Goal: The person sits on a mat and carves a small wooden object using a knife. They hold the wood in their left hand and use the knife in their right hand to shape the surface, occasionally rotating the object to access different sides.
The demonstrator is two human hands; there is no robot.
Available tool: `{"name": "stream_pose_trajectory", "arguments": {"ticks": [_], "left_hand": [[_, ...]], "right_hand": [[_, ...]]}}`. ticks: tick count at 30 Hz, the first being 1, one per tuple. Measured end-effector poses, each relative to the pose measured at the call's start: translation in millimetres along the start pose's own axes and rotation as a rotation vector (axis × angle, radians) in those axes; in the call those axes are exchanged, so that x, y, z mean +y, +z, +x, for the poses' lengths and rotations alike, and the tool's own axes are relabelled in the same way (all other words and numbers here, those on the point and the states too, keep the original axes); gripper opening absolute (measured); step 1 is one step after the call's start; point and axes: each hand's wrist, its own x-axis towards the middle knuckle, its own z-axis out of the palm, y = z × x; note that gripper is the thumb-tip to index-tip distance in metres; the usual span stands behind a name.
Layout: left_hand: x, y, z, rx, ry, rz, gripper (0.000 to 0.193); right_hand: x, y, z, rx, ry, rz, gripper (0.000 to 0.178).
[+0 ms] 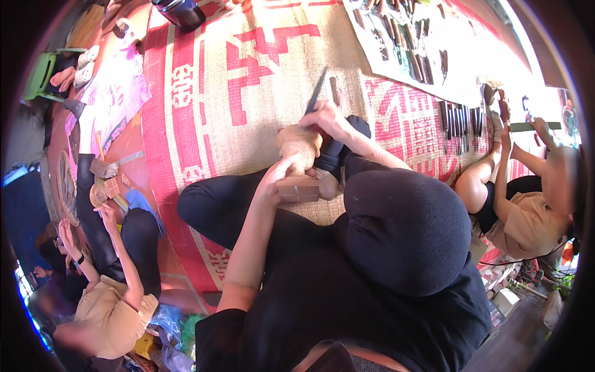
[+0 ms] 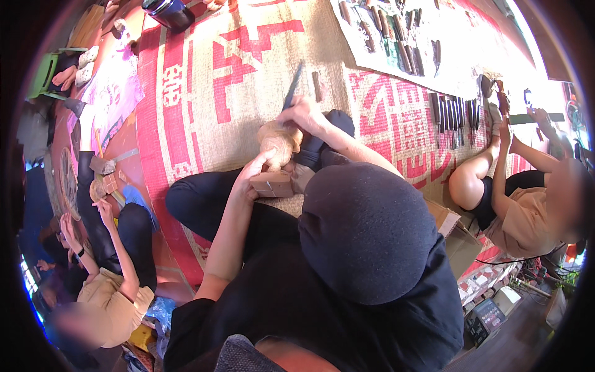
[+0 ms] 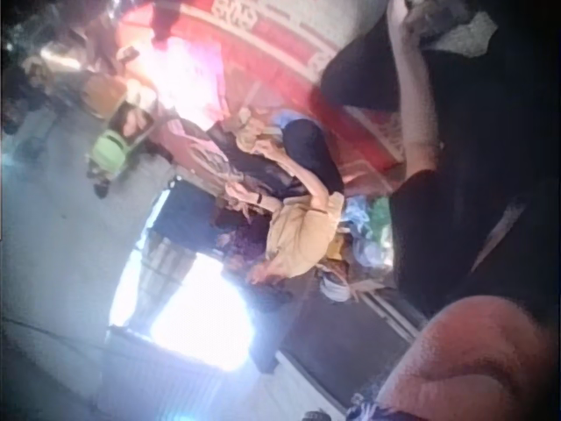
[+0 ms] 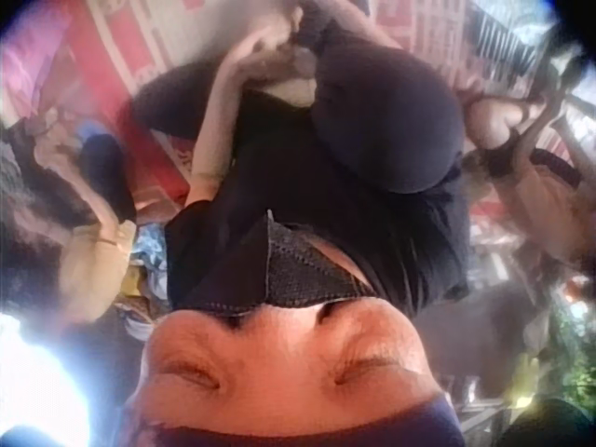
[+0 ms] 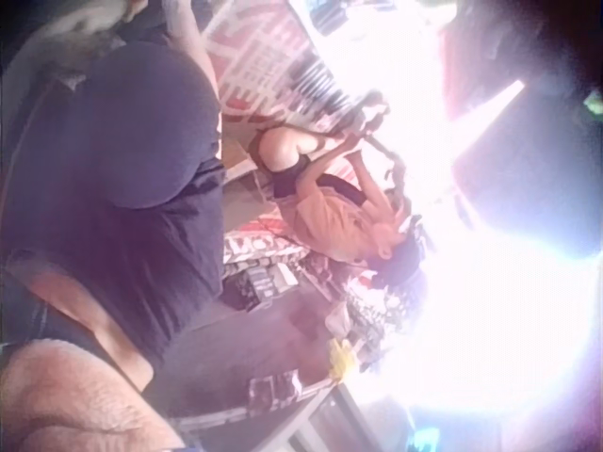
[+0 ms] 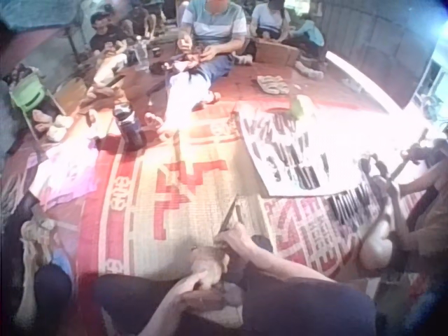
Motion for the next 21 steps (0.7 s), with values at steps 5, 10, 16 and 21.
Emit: {"name": "stream_pose_trajectory", "arguments": {"ticks": [5,10,16,21], "left_hand": [[-2.9,2.4,1.4,-0.034,0.007,-0.042,0.041],[-2.0,0.3,3.1,-0.002,0.01,0.005,0.042],[-3.2,7.6,-0.8,-0.014,0.022,0.004,0.042],[-0.9,1.0,-2.2,0.011,0.014,0.014,0.043]], "right_hand": [[-3.9,-23.9,5.2,0.01,0.01,0.17,0.014],[18.0,-4.9,10.2,-0.202,-0.258,-0.208,0.015],[-14.3,-20.0,9.6,0.025,0.035,0.038,0.012],[-14.1,5.4,1.4,-0.191,-0.048,-0.024,0.018]]}}
